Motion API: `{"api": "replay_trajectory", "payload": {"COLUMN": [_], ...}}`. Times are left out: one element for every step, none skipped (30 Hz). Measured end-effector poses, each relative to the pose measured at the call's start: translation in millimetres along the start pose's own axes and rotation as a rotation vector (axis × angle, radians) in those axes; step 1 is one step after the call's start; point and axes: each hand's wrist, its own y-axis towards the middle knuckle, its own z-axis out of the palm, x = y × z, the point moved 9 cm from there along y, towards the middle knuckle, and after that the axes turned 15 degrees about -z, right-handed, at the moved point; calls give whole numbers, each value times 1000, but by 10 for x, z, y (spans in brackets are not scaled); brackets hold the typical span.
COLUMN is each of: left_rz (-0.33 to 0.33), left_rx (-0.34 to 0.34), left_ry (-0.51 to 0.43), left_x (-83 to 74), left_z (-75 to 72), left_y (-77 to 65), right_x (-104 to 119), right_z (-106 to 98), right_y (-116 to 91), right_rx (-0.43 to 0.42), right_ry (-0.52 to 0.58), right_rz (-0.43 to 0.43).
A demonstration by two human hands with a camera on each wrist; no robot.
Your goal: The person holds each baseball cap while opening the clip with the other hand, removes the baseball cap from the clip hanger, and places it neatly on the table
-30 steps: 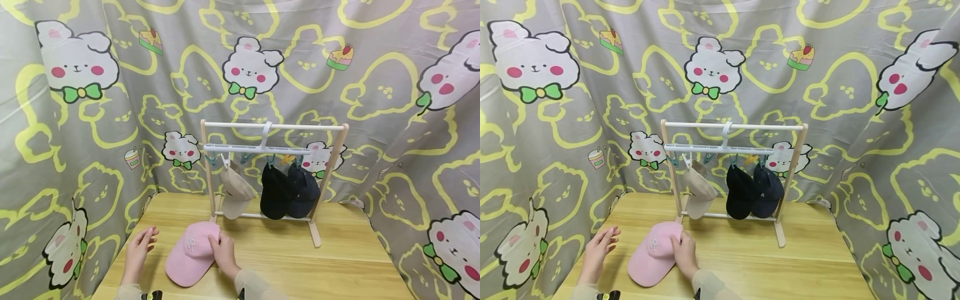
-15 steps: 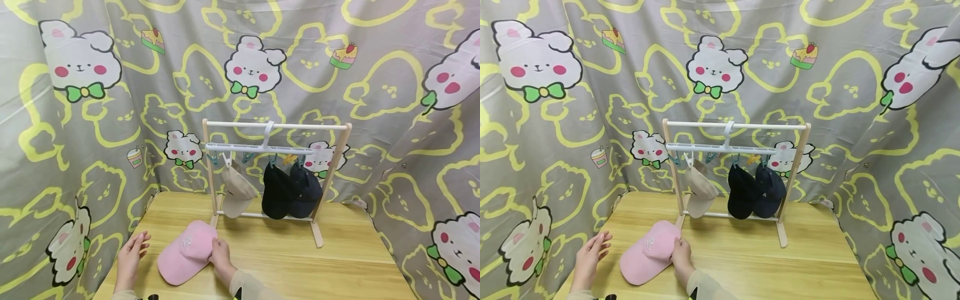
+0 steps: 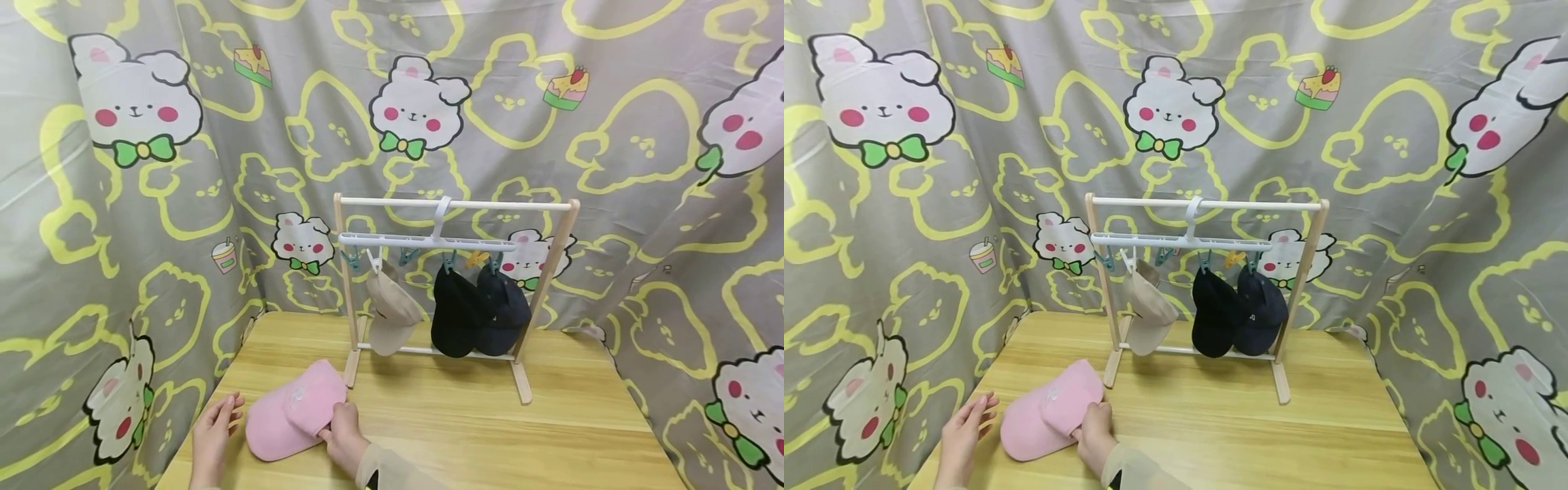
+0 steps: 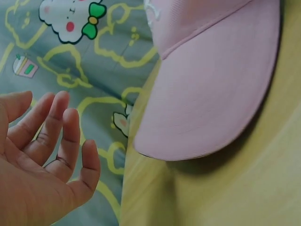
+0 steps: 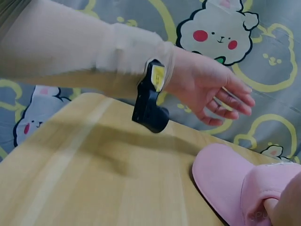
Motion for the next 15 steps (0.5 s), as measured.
{"api": "replay_trajectory", "payload": {"left_rz": [-3, -7, -12, -17, -21, -27, -31, -35, -38, -43, -48, -49, -50, -53, -53], "left_rx": [-6, -11, -17, -23, -30, -36, -44, -48, -50, -51, -52, -52, -52, -54, -53], "left_ry": [1, 6, 12, 17, 20, 21, 21, 16, 3, -9, -24, -32, -43, -52, -57], "left_x": [21, 44, 68, 93, 117, 142, 166, 190, 212, 235, 258, 279, 299, 319, 337], "left_z": [-16, -34, -53, -73, -92, -110, -128, -143, -154, -163, -172, -180, -187, -195, -202], "left_y": [-7, -13, -18, -22, -24, -26, -26, -24, -21, -16, -12, -7, -3, 0, 2], "right_x": [-19, -38, -55, -72, -89, -106, -114, -125, -136, -143, -145, -148, -149, -155, -156], "right_z": [14, 28, 45, 57, 67, 79, 96, 114, 132, 150, 168, 186, 198, 203, 205], "right_y": [-8, -14, -21, -26, -29, -32, -37, -40, -41, -44, -48, -52, -58, -63, -70], "right_rx": [-3, -5, -3, -3, -2, 2, 10, 23, 38, 54, 70, 87, 104, 115, 121], "right_ry": [8, 12, 15, 19, 14, 13, 10, 5, 0, -7, -15, -22, -40, -61, -82], "right_rz": [6, 13, 20, 28, 34, 43, 50, 59, 66, 73, 80, 87, 91, 98, 104]}}
